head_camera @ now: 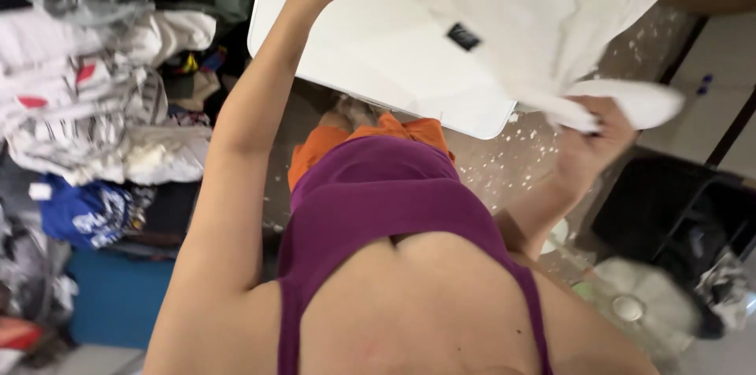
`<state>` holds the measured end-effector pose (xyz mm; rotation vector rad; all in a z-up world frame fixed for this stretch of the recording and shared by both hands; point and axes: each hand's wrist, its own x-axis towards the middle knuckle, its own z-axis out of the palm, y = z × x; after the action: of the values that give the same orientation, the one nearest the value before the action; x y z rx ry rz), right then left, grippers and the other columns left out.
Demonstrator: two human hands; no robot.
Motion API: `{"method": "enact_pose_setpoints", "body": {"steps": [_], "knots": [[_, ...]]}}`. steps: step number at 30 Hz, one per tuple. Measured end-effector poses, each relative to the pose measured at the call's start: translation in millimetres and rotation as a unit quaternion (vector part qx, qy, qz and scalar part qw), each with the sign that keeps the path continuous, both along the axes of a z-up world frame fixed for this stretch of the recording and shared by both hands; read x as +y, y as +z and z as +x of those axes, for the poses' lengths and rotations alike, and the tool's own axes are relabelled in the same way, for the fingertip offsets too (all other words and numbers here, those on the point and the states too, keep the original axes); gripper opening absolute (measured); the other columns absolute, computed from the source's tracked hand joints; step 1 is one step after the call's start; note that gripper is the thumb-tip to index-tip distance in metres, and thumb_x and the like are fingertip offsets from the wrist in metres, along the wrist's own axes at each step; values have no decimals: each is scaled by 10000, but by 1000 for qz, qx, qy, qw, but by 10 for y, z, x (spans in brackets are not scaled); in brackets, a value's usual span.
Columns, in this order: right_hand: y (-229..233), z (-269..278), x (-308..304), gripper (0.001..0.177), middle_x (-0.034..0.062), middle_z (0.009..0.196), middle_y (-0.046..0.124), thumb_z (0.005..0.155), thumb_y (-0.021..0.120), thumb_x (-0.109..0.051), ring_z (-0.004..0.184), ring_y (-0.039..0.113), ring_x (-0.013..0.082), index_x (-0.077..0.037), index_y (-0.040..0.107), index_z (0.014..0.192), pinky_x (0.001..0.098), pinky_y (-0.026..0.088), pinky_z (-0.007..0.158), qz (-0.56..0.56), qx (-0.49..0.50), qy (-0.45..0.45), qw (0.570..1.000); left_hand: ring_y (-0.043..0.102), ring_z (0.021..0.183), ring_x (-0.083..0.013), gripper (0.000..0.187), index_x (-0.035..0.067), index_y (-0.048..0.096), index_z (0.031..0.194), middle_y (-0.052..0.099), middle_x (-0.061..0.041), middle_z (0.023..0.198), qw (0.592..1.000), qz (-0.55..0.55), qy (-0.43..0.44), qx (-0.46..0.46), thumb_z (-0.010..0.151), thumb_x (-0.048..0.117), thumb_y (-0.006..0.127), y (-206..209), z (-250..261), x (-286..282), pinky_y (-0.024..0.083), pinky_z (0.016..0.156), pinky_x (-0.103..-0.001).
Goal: The person folds multiple t-shirts on a table and places one into a storage cabinet.
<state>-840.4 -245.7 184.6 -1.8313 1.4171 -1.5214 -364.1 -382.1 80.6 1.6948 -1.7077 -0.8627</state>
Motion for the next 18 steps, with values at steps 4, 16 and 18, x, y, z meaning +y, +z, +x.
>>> {"method": "enact_pose_setpoints", "body": {"steps": [4, 16, 18], "knots": [[-89, 579, 86, 336, 79, 1083, 713, 972, 789, -156, 887, 690, 168, -40, 680, 1267, 308, 556, 737, 313, 20, 91, 945, 631, 735, -255, 88, 62, 697, 937, 673, -94, 838, 988, -142, -9, -57, 884, -6, 678, -308, 169, 85, 500, 634, -386], [-1518, 1086, 476, 332, 147, 954, 718, 947, 757, -168, 796, 610, 237, -1, 673, 1222, 377, 497, 733, 437, 130, -5, 890, 729, 743, -252, 206, 56, 660, 979, 666, -102, 788, 974, 192, 60, 100, 864, -74, 549, -1901, 279, 246, 560, 669, -402], [-1374, 1113, 473, 329, 127, 927, 710, 947, 755, -161, 765, 574, 228, -14, 672, 1230, 374, 474, 698, 453, 115, -29, 883, 709, 741, -250, 188, 35, 658, 973, 683, -102, 772, 977, 191, 46, 85, 859, -78, 559, -2109, 231, 57, 549, 688, -392]]}}
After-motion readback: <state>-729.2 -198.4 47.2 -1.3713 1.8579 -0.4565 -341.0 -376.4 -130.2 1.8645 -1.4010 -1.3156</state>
